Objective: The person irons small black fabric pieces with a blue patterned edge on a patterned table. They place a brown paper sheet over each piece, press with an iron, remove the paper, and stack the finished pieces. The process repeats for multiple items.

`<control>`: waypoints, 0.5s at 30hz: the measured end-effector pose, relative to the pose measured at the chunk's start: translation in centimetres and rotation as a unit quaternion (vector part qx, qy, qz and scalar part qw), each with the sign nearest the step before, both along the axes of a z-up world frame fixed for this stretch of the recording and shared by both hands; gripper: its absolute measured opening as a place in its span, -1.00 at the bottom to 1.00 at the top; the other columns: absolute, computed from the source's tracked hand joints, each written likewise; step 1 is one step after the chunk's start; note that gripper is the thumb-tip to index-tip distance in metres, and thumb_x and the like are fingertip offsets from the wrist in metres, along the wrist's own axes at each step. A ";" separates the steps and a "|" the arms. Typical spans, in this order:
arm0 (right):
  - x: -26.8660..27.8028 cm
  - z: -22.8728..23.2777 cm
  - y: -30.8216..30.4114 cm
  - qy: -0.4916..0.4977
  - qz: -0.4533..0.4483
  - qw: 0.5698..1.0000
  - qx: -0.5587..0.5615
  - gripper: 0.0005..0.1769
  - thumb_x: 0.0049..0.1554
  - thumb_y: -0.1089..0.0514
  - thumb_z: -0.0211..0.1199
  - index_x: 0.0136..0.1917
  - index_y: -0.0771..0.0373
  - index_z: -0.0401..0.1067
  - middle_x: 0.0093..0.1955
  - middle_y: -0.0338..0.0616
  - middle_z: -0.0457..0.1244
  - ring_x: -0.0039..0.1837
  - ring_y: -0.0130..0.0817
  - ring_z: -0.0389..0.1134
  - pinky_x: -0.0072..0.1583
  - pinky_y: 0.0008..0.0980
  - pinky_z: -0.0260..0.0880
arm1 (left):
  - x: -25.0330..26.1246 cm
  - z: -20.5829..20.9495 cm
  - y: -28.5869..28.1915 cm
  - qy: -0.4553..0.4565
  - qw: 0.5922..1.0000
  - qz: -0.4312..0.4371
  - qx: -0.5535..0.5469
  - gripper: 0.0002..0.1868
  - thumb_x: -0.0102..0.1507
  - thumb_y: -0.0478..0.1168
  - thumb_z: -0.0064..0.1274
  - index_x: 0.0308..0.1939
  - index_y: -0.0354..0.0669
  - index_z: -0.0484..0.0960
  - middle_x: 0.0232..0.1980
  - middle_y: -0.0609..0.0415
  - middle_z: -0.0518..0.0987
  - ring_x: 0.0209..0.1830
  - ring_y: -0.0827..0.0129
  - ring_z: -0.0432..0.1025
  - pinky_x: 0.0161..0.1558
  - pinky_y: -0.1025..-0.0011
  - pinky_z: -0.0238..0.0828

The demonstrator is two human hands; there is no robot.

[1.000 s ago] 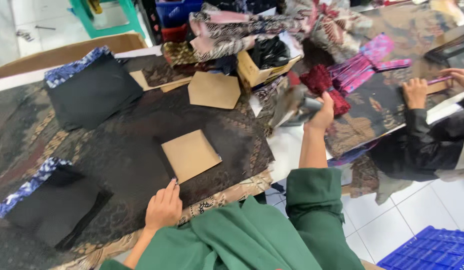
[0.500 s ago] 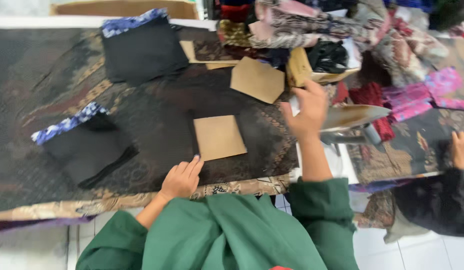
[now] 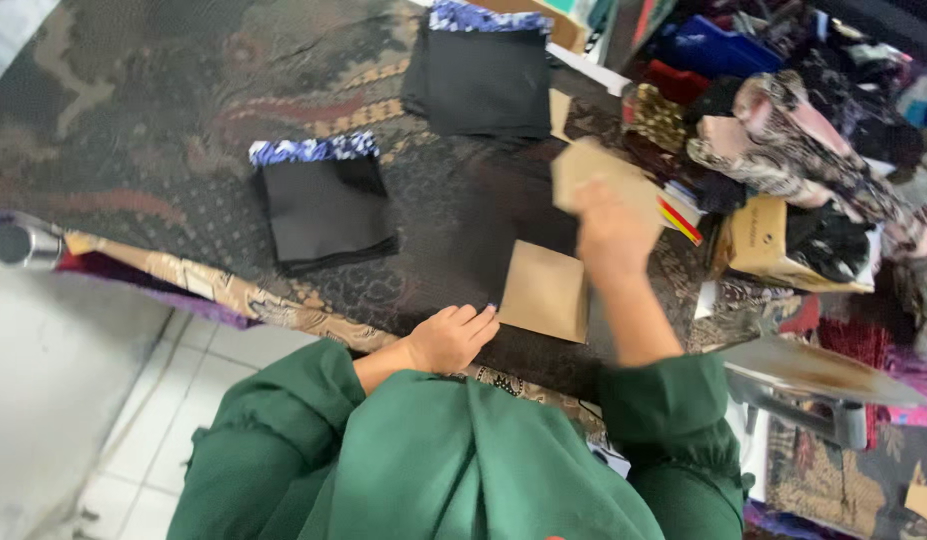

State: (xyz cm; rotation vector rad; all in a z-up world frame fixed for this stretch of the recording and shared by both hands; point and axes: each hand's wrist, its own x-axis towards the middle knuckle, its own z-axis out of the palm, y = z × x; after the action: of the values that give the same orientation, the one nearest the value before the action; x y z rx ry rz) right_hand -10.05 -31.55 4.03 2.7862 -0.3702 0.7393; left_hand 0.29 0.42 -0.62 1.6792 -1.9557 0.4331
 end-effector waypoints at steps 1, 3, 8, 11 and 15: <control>0.6 -0.4 3.2 0.056 0.028 0.996 -0.068 -0.40 0.13 0.24 0.19 0.46 0.10 0.34 0.51 -0.02 0.22 0.29 -0.18 0.35 0.19 -0.12 0.38 | 0.0 -0.2 0.3 0.003 1.000 -0.005 -0.008 -0.57 0.17 -0.17 -0.01 0.10 -0.22 0.61 0.23 -0.06 0.59 -0.11 0.27 0.42 -0.11 0.35 0.41; 1.3 -0.7 9.3 0.128 0.090 0.983 -0.093 -0.34 0.06 0.20 0.20 0.46 0.15 0.33 0.55 0.04 0.16 0.31 -0.16 0.30 0.17 -0.10 0.30 | -0.1 -0.2 0.4 0.016 1.000 -0.017 -0.002 -0.58 0.19 -0.16 -0.03 0.09 -0.24 0.61 0.22 -0.11 0.59 -0.13 0.27 0.41 -0.15 0.37 0.38; 2.6 0.0 12.7 0.237 0.093 0.967 0.007 -0.26 -0.01 0.17 0.14 0.47 0.23 0.29 0.53 -0.05 0.14 0.44 -0.12 0.20 0.34 0.05 0.16 | 0.2 0.0 0.6 0.016 1.000 -0.015 -0.016 -0.61 0.22 -0.18 -0.05 0.07 -0.27 0.61 0.20 -0.11 0.60 -0.15 0.28 0.40 -0.19 0.40 0.35; 3.5 -0.2 9.6 0.200 0.048 0.979 0.010 -0.31 0.06 0.24 0.09 0.49 0.10 0.31 0.53 -0.21 0.18 0.54 -0.22 0.15 0.45 0.20 -0.05 | 0.4 0.2 0.4 0.025 0.999 -0.020 -0.022 -0.63 0.22 -0.18 -0.05 0.04 -0.27 0.61 0.19 -0.13 0.60 -0.17 0.30 0.39 -0.19 0.40 0.35; 2.8 -1.3 8.1 0.187 0.032 0.980 0.062 -0.38 0.17 0.28 0.03 0.49 0.02 0.35 0.51 -0.29 0.24 0.58 -0.28 0.14 0.53 0.32 -0.36 | 0.6 0.5 0.4 0.018 0.999 -0.019 -0.029 -0.66 0.22 -0.18 -0.04 0.01 -0.26 0.62 0.17 -0.13 0.61 -0.19 0.31 0.38 -0.22 0.42 0.34</control>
State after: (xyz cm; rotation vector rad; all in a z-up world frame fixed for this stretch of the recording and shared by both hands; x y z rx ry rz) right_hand -7.28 -23.49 2.70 2.9803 -0.2615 0.1971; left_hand 0.89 0.80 -0.16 1.5994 -1.9278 0.4382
